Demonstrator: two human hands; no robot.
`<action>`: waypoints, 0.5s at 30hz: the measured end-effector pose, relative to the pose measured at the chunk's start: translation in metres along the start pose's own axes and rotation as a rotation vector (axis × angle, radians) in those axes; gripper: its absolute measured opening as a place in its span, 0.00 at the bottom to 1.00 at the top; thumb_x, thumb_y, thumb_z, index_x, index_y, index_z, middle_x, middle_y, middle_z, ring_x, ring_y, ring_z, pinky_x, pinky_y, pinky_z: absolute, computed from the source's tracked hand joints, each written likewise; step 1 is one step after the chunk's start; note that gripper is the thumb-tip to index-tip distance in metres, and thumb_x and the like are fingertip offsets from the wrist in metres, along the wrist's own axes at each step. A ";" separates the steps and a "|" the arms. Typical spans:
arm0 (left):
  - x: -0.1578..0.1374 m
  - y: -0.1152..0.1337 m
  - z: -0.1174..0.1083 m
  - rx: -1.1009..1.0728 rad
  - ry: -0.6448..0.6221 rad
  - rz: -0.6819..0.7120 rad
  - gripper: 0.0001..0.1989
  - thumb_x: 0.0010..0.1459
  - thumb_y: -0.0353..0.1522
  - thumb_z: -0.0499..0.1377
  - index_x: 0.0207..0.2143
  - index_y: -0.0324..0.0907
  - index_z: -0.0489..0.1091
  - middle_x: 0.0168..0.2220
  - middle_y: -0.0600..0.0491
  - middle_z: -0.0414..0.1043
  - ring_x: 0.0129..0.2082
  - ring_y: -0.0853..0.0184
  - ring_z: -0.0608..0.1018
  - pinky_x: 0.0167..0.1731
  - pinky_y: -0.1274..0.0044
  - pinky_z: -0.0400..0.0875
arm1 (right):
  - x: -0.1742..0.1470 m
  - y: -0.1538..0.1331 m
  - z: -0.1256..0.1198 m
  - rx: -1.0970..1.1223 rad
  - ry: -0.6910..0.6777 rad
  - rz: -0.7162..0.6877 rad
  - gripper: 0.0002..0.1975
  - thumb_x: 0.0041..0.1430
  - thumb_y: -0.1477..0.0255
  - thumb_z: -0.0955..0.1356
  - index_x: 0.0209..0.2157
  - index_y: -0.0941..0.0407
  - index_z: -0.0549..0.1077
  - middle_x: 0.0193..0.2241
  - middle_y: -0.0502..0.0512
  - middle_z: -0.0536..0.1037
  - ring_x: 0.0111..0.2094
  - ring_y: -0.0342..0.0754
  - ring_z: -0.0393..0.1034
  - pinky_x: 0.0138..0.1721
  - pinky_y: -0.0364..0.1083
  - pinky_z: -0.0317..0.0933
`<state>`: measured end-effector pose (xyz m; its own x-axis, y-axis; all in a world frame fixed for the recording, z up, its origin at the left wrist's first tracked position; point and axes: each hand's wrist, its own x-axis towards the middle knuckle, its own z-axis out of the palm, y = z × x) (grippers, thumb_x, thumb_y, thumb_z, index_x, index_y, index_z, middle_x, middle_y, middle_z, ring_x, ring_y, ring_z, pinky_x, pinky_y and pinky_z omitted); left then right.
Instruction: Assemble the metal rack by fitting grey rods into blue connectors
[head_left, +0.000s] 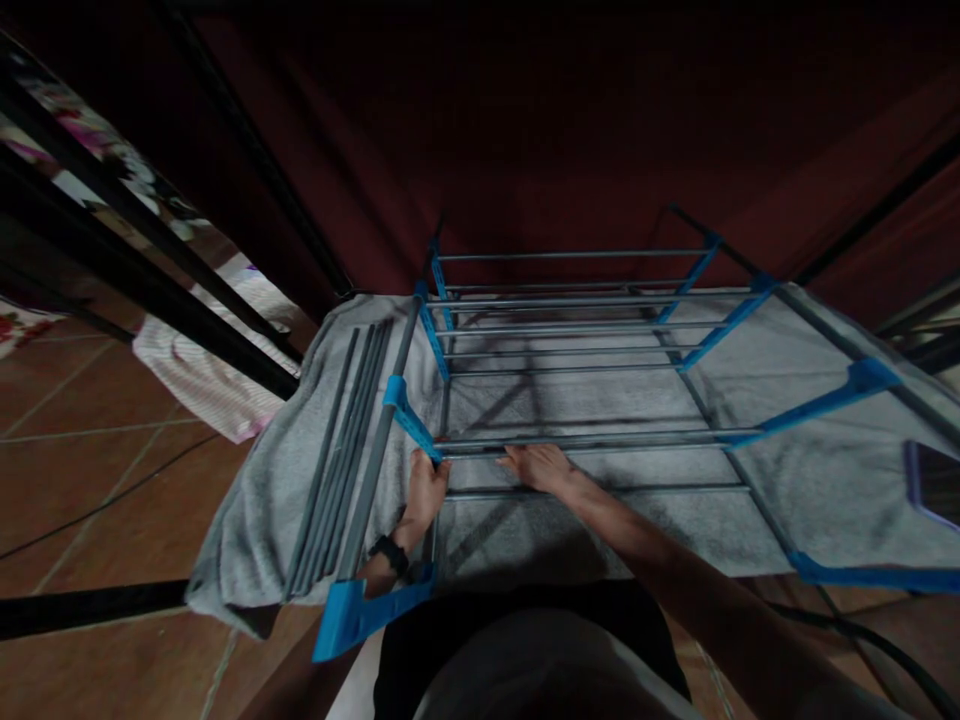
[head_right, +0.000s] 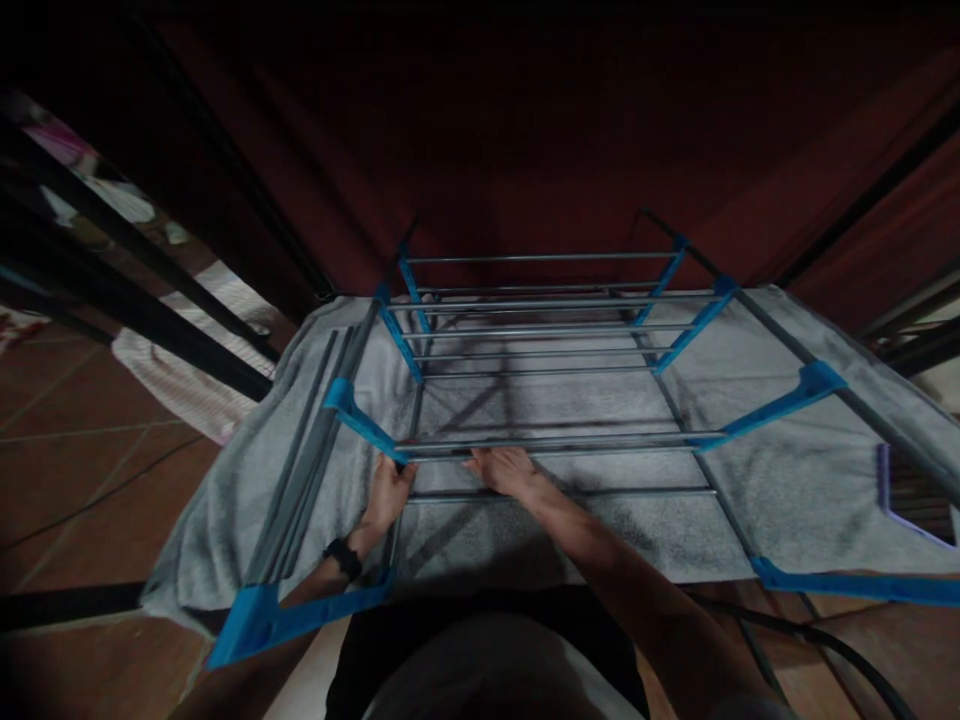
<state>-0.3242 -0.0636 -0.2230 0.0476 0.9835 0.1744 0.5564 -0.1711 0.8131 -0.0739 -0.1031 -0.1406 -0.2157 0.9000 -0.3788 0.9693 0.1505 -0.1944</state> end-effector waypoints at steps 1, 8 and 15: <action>0.000 0.000 0.000 -0.002 -0.001 0.000 0.14 0.58 0.31 0.59 0.47 0.40 0.73 0.47 0.43 0.74 0.52 0.55 0.75 0.57 0.60 0.70 | 0.000 0.000 0.002 -0.010 0.016 -0.011 0.26 0.75 0.53 0.53 0.57 0.50 0.72 0.47 0.60 0.83 0.52 0.54 0.78 0.50 0.49 0.67; 0.001 0.004 -0.004 -0.040 -0.042 -0.040 0.15 0.57 0.32 0.60 0.48 0.40 0.72 0.48 0.43 0.74 0.53 0.55 0.75 0.59 0.59 0.68 | -0.004 -0.005 0.011 0.025 0.146 0.010 0.23 0.75 0.57 0.56 0.55 0.53 0.73 0.48 0.62 0.82 0.51 0.56 0.77 0.50 0.50 0.65; 0.001 0.027 -0.024 -0.208 -0.206 -0.126 0.21 0.54 0.35 0.62 0.51 0.42 0.70 0.51 0.45 0.77 0.54 0.53 0.76 0.59 0.58 0.68 | -0.029 -0.010 0.029 0.089 0.436 -0.105 0.18 0.73 0.67 0.61 0.58 0.57 0.72 0.55 0.65 0.76 0.56 0.57 0.69 0.58 0.56 0.60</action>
<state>-0.3295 -0.0688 -0.1876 0.1680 0.9852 -0.0343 0.3884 -0.0342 0.9208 -0.0809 -0.1426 -0.1536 -0.2235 0.9729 0.0599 0.9269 0.2311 -0.2958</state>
